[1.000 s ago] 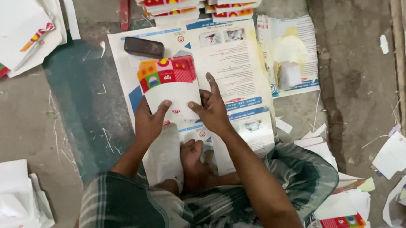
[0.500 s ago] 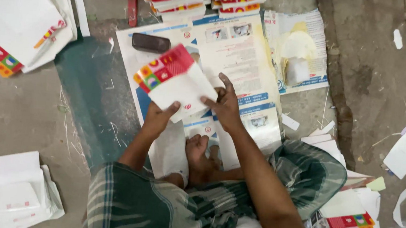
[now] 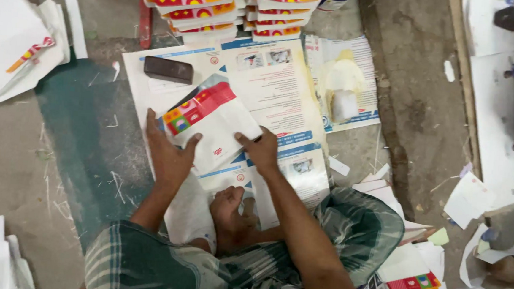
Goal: The person folds and assembles small paper boxes by hand, applying adhesive from a container and stacking the finished items.
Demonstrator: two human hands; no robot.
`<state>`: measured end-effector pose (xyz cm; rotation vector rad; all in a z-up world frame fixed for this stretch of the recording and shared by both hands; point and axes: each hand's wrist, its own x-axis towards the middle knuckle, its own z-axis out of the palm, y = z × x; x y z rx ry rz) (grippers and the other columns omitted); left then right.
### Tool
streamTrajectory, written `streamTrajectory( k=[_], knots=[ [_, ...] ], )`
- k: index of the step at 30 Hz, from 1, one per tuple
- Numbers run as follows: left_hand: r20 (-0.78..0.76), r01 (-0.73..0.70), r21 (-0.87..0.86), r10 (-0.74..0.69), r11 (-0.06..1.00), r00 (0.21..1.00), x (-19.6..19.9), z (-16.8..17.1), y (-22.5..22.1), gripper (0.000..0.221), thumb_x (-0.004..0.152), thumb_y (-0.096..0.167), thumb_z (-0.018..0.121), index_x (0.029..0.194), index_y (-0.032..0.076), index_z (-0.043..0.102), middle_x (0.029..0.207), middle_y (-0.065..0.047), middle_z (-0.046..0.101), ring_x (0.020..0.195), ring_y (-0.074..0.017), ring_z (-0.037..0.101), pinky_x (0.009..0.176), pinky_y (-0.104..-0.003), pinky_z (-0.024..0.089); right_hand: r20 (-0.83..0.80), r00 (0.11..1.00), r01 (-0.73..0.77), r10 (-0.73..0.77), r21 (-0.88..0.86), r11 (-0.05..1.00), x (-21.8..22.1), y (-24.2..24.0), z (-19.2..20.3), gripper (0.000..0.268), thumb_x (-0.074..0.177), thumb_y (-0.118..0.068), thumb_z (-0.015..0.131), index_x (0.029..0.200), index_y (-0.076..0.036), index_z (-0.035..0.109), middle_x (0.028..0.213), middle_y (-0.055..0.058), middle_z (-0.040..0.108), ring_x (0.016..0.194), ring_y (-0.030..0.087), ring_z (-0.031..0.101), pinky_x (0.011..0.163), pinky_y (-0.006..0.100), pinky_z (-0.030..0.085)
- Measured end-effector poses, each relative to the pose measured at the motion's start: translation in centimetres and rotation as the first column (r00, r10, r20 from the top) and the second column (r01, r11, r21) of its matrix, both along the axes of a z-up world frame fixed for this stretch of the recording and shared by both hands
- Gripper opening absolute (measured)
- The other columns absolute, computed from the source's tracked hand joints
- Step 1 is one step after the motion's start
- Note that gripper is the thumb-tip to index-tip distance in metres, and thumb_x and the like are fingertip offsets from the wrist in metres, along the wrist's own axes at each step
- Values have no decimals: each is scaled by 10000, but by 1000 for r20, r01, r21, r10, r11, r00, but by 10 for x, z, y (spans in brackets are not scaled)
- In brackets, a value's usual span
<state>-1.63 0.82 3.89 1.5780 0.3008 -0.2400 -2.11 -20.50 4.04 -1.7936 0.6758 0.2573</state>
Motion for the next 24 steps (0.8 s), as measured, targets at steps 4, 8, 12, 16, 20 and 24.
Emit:
streamTrajectory(
  k=[4,8,12,16,20,24],
  knots=[
    [395,-43,720,-358,693,846,11,40,16,717,813,259,884,1383,-49,577,1265,-215,626,1172,-369,603,986,-468,504,408,755,-74,513,-725,685,-31,24,-9,227,836,-148,844,1002,-19,759,886,138,687,838,266,664,713,364,543],
    [-33,376,795,-586,475,810,15,21,13,741,623,340,918,1269,98,646,1333,-100,593,1225,-326,564,984,-456,515,335,924,-173,186,-69,982,-15,-12,-34,300,833,-155,842,1058,-5,712,892,111,682,776,266,647,680,362,537],
    [-72,346,875,-617,337,784,5,11,10,731,614,354,916,1217,60,625,1498,-101,507,1347,-317,515,926,-434,558,236,921,-96,310,-634,768,-32,30,-9,333,854,-223,864,942,11,643,828,167,643,702,314,638,651,395,503],
    [-177,411,875,-620,257,765,6,31,15,890,671,276,895,1470,127,534,1499,-144,482,1315,-359,525,881,-480,571,313,889,-141,336,-510,848,-20,-5,-26,449,785,-248,881,1064,15,647,874,180,674,665,306,667,615,387,533],
    [-259,465,875,-679,136,687,4,40,14,868,707,346,871,1481,402,481,1492,-236,405,1245,-448,501,858,-530,559,343,910,-162,234,-225,961,-17,-10,-20,273,816,-126,834,941,-66,598,876,164,668,782,306,683,690,416,566],
    [-221,412,901,-680,132,699,4,23,25,749,878,232,791,1545,405,498,1541,-262,425,1169,-420,550,776,-513,590,421,711,-249,564,-598,761,-18,-26,-35,108,983,-112,728,1037,-54,656,956,124,715,829,243,721,719,351,592]
  ],
)
